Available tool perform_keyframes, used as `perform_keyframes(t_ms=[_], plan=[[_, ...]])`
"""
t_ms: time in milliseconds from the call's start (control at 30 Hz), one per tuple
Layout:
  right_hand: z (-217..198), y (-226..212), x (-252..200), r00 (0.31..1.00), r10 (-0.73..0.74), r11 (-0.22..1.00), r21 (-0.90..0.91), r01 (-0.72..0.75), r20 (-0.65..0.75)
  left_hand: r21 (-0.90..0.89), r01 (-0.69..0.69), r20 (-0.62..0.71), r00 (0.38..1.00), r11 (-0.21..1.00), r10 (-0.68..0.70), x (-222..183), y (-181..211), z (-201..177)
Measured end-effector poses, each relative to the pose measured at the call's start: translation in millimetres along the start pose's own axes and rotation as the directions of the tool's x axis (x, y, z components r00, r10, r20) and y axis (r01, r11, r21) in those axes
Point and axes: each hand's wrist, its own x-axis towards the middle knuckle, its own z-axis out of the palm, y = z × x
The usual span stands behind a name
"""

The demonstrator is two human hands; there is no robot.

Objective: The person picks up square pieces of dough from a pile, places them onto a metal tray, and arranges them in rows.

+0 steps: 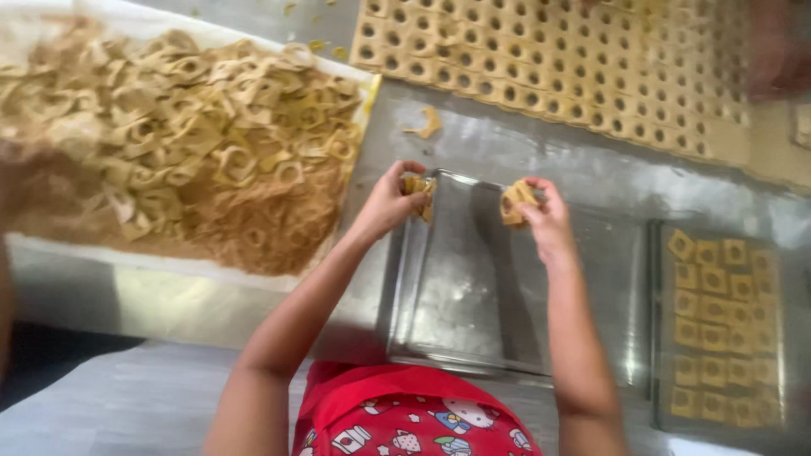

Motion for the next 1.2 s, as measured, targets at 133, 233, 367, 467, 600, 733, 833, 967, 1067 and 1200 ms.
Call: perform_keyframes(t_ms=[133, 233, 367, 467, 600, 733, 833, 967, 1067, 1200], plan=[[-8.3, 42.8, 24.7, 0.996, 0.066, 0.996, 0.06, -0.062, -0.057, -0.108, -0.003, 0.059, 0.998, 0.994, 0.01, 40.8, -44.9, 53.7], [-6.3, 76.3, 36.0, 0.994, 0.028, 0.999, 0.02, -0.026, -0.103, 0.478, -0.126, -0.112, 0.973, 0.869, 0.203, 54.7, -65.4, 58.4], [-26.7, 74.6, 24.9, 0.988, -0.013, 0.998, 0.053, 0.022, -0.157, 0.557, -0.089, -0.168, 0.962, 0.826, 0.217, 38.9, -41.3, 59.6], [-39.1, 49.8, 7.2, 0.992, 0.001, 0.996, 0.09, 0.011, -0.122, 0.496, -0.01, -0.167, 0.98, 0.868, 0.106, 21.4, -9.7, 63.7], [-32.0, 40.2, -17.9, 0.995, 0.088, 0.892, 0.44, -0.101, 0.05, 0.118, 0.045, 0.022, 0.999, 0.992, -0.048, 7.1, -6.6, 73.1], [-10.0, 74.5, -24.3, 1.0, -0.002, 0.995, 0.095, 0.001, 0.011, 0.42, 0.124, -0.036, 0.992, 0.899, -0.121, -2.5, -27.5, 75.3], [-9.8, 75.7, -27.0, 0.998, -0.045, 0.999, -0.028, 0.043, -0.053, 0.55, 0.059, -0.1, 0.995, 0.833, -0.004, -12.7, -20.5, 77.4], [-16.4, 49.7, -51.0, 0.998, 0.0, 0.998, 0.061, 0.004, -0.068, 0.534, 0.001, -0.103, 0.993, 0.845, 0.064, -33.8, 3.1, 75.9], [-17.4, 39.7, -71.4, 0.983, 0.184, 0.933, 0.312, -0.179, 0.014, 0.414, -0.063, 0.016, 0.998, 0.908, 0.062, -51.0, 8.0, 76.5], [-6.3, 66.8, -86.0, 0.984, 0.168, 0.986, 0.009, -0.169, 0.058, 0.497, 0.062, 0.077, 0.99, 0.866, -0.115, -65.0, -11.3, 84.1]])
